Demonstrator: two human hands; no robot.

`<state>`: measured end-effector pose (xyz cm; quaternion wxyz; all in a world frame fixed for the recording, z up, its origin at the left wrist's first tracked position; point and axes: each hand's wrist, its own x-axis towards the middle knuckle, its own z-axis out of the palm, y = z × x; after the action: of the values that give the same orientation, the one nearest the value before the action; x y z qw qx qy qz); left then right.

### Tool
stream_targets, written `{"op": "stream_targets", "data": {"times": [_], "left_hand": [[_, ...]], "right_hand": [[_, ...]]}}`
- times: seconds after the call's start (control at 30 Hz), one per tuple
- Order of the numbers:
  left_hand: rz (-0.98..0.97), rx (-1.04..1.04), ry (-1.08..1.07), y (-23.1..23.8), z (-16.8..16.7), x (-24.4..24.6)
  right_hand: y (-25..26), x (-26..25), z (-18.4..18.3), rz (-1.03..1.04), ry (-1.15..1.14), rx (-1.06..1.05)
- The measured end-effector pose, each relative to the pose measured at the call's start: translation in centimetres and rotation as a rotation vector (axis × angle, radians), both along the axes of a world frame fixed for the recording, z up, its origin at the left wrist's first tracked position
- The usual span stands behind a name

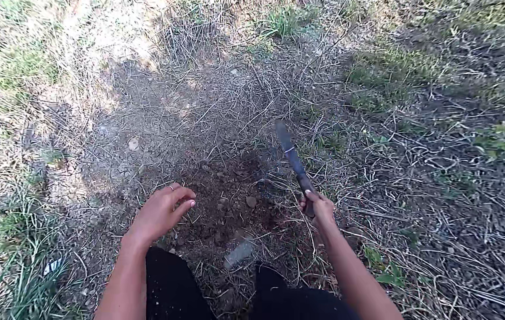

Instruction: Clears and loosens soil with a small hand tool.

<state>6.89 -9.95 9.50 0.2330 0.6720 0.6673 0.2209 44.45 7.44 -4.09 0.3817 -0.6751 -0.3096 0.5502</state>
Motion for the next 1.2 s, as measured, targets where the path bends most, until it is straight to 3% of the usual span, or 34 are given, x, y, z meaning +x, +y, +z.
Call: {"op": "stream_targets", "data": {"times": [0.1, 0.23, 0.3, 0.37, 0.43, 0.73, 0.83, 0.93, 1.1, 1.2], "left_hand": [[0.013, 0.015, -0.004, -0.5, -0.1, -0.1], [0.041, -0.022, 0.004, -0.5, 0.0, -0.6], [0.048, -0.026, 0.012, -0.5, -0.1, -0.5], [0.043, -0.028, 0.017, -0.3, 0.0, -0.1], [0.028, -0.030, 0.022, -0.1, 0.1, 0.2], [0.038, -0.044, 0.011, -0.4, -0.2, -0.1], [0.050, -0.031, 0.021, -1.0, -0.5, -1.0], [0.069, -0.044, 0.031, -1.1, -0.6, -1.6], [0.069, -0.024, 0.046, -1.8, -0.8, -1.5], [-0.050, -0.016, -0.010, -1.2, -0.5, -0.8]], "right_hand": [[3.0, -0.6, 1.0, -0.185, 0.022, 0.171], [4.3, -2.2, -2.2, -0.275, 0.054, 0.211], [2.2, -2.4, -5.1, -0.081, -0.045, 0.072], [-0.1, -2.2, -6.9, 0.267, -0.163, -0.157], [-1.4, -2.7, -6.7, 0.373, -0.136, -0.253], [2.9, 1.4, -0.2, 0.072, -0.079, -0.050], [3.8, 0.0, -0.7, -0.078, 0.003, 0.045], [3.2, -3.1, -4.0, -0.172, 0.075, 0.072], [-1.9, -4.1, -8.8, 0.311, -0.005, -0.267], [-2.4, -2.2, -8.5, 0.319, 0.044, -0.303]]}}
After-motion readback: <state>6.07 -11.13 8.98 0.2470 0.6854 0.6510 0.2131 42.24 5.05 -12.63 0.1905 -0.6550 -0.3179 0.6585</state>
